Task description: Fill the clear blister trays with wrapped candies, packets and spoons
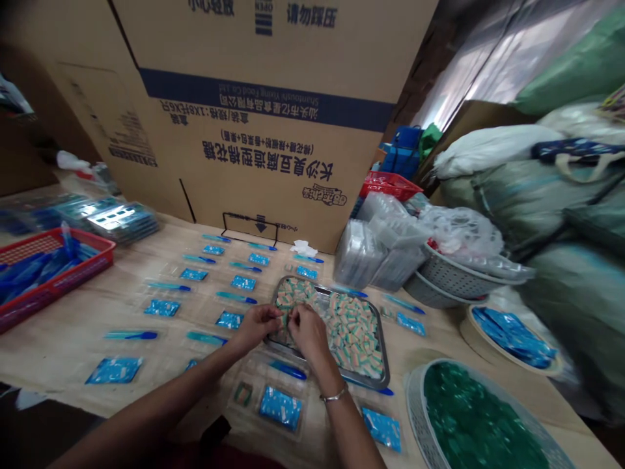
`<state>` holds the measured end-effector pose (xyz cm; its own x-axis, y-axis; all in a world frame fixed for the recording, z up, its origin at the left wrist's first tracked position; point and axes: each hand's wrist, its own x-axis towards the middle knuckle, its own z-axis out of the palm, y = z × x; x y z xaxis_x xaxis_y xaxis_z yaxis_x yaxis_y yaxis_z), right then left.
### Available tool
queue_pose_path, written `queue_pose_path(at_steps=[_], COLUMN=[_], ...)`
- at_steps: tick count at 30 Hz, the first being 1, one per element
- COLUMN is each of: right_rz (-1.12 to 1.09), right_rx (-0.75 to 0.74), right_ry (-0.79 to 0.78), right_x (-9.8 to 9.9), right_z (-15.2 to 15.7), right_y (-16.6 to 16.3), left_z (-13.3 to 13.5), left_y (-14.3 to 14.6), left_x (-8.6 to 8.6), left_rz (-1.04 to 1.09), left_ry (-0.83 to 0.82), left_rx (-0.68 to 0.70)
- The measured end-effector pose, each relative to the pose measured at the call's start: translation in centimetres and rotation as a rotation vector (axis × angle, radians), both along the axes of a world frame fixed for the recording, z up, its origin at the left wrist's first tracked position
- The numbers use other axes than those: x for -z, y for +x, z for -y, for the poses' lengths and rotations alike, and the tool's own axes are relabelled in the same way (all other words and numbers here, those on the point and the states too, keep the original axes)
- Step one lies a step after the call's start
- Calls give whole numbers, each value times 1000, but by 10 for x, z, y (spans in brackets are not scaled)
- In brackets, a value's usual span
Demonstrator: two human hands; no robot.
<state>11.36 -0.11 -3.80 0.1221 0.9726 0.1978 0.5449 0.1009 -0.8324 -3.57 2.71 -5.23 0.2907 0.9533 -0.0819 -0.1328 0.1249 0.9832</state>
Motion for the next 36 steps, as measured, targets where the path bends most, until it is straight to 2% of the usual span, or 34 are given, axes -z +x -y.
queue_pose_path(at_steps=[8, 17, 22, 30, 32, 36], right_rz=[-354, -437, -425, -381, -291, 54], right_rx=[-66, -73, -51, -104, -138, -248], right_ry=[-92, -57, -37, -71, -56, -19], right_x=[4, 5, 4, -1, -8, -26], right_z=[10, 15, 17, 17, 18, 17], right_y=[10, 2, -3, 5, 8, 11], left_z=[-1, 1, 4, 0, -2, -4], left_y=[10, 10, 6, 1, 0, -1], left_x=[-4, -9, -10, -5, -6, -10], left_rz=[40, 49, 42, -1, -10, -30], left_ry=[-12, 43, 71, 81, 79, 87], left_rx=[-9, -14, 3, 67, 101, 170])
